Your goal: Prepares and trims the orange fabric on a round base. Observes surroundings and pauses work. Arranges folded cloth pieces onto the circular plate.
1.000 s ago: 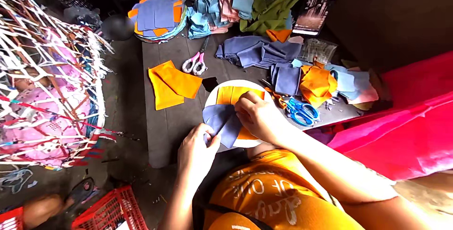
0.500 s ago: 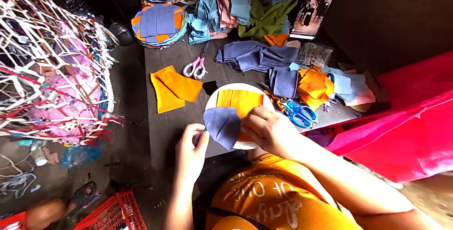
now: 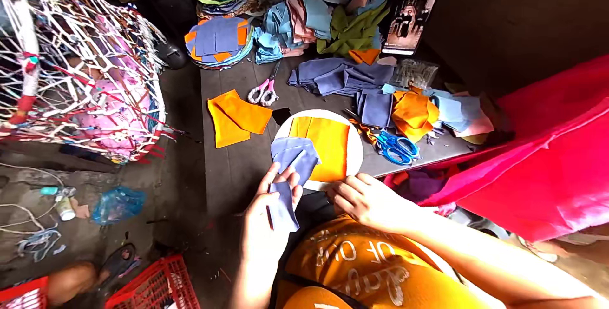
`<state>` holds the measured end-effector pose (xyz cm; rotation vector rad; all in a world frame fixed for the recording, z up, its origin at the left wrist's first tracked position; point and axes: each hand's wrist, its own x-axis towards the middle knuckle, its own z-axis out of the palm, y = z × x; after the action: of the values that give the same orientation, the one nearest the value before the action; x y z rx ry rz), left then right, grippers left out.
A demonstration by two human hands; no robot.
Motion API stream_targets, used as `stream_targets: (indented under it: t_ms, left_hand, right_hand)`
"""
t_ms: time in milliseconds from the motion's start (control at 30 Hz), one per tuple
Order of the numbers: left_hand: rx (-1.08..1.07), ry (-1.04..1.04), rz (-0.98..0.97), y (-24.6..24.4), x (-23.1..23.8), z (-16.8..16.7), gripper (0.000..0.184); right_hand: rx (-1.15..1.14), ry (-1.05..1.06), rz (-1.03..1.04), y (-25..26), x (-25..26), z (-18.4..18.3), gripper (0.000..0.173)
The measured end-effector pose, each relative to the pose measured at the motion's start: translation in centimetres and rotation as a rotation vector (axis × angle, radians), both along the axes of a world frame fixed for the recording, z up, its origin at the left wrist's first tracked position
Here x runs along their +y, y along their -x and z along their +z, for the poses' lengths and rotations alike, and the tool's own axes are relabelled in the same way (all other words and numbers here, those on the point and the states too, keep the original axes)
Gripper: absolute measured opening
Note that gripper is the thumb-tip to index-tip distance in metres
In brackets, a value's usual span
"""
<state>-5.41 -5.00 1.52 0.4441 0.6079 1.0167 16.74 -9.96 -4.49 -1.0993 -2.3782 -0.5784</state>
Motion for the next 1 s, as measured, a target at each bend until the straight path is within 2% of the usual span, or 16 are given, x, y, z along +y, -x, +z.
stream_targets:
  t_ms: [67, 133, 200, 267, 367, 433, 533, 600, 633, 700, 733, 800, 867, 933, 1000]
  left_hand:
    - [-0.012, -0.015, -0.009, -0.3, -0.2, 0.3, 0.050]
    - [-0.001, -0.064, -0.016, -0.8, -0.5, 0.3, 0.052]
    - [0.028, -0.157, -0.077, -1.2, -0.9, -0.1, 0.056]
    - [0.034, -0.240, -0.129, -1.7, -1.2, -0.5, 0.057]
    - [-0.014, -0.303, -0.092, -2.5, -1.4, -0.8, 0.055]
    - [-0.041, -0.343, -0.063, -2.6, -1.5, -1.0, 0.055]
    - [-0.029, -0.420, -0.083, -2.5, -1.8, -1.8, 0.054]
    - [-0.021, -0.498, -0.130, -2.4, -1.8, -2.3, 0.052]
    - [0.008, -0.550, -0.145, -2.3, -1.8, -2.6, 0.054]
    - [0.210, -0.739, -0.151, -1.9, -1.5, -3.1, 0.057]
    - [0.413, -0.880, -0.122, -1.6, -1.5, -3.4, 0.056]
    - [0.885, -1.217, 0.040, -1.8, -1.3, -4.3, 0.042]
    - [1.230, -1.505, 0.185, -2.6, -0.9, -5.2, 0.029]
    - [1.416, -1.693, 0.224, -3.2, -0.4, -6.1, 0.022]
    - [1.470, -1.779, 0.225, -3.7, 0.1, -6.9, 0.020]
  right_hand:
    - [0.162, 0.028, -0.017, 0.9, -0.1, 0.1, 0.020]
    - [0.432, 0.076, -0.030, 1.9, -0.2, 0.7, 0.020]
    - [0.650, 0.170, -0.016, 2.5, -0.4, 1.8, 0.025]
    - [0.746, 0.272, -0.046, 3.0, -0.4, 2.8, 0.036]
    - [0.875, 0.503, -0.100, 3.8, -0.8, 3.4, 0.048]
    - [1.038, 0.734, -0.031, 4.3, -1.0, 3.3, 0.050]
    - [1.266, 0.996, 0.146, 5.1, -0.9, 2.4, 0.037]
    - [1.352, 1.042, 0.189, 4.9, -0.7, 2.0, 0.014]
    - [1.373, 1.029, 0.226, 4.4, -0.6, 2.0, 0.009]
    - [1.393, 0.947, 0.267, 2.9, -0.4, 2.3, 0.010]
    - [1.391, 0.889, 0.242, 1.9, -0.2, 2.8, 0.011]
    - [1.343, 0.754, 0.082, -0.8, 0.2, 4.1, 0.013]
    - [1.224, 0.609, -0.184, -4.1, 0.7, 5.3, 0.014]
    - [1.148, 0.529, -0.355, -7.8, 1.7, 6.2, 0.017]
    - [1.113, 0.494, -0.448, -11.3, 3.1, 6.8, 0.019]
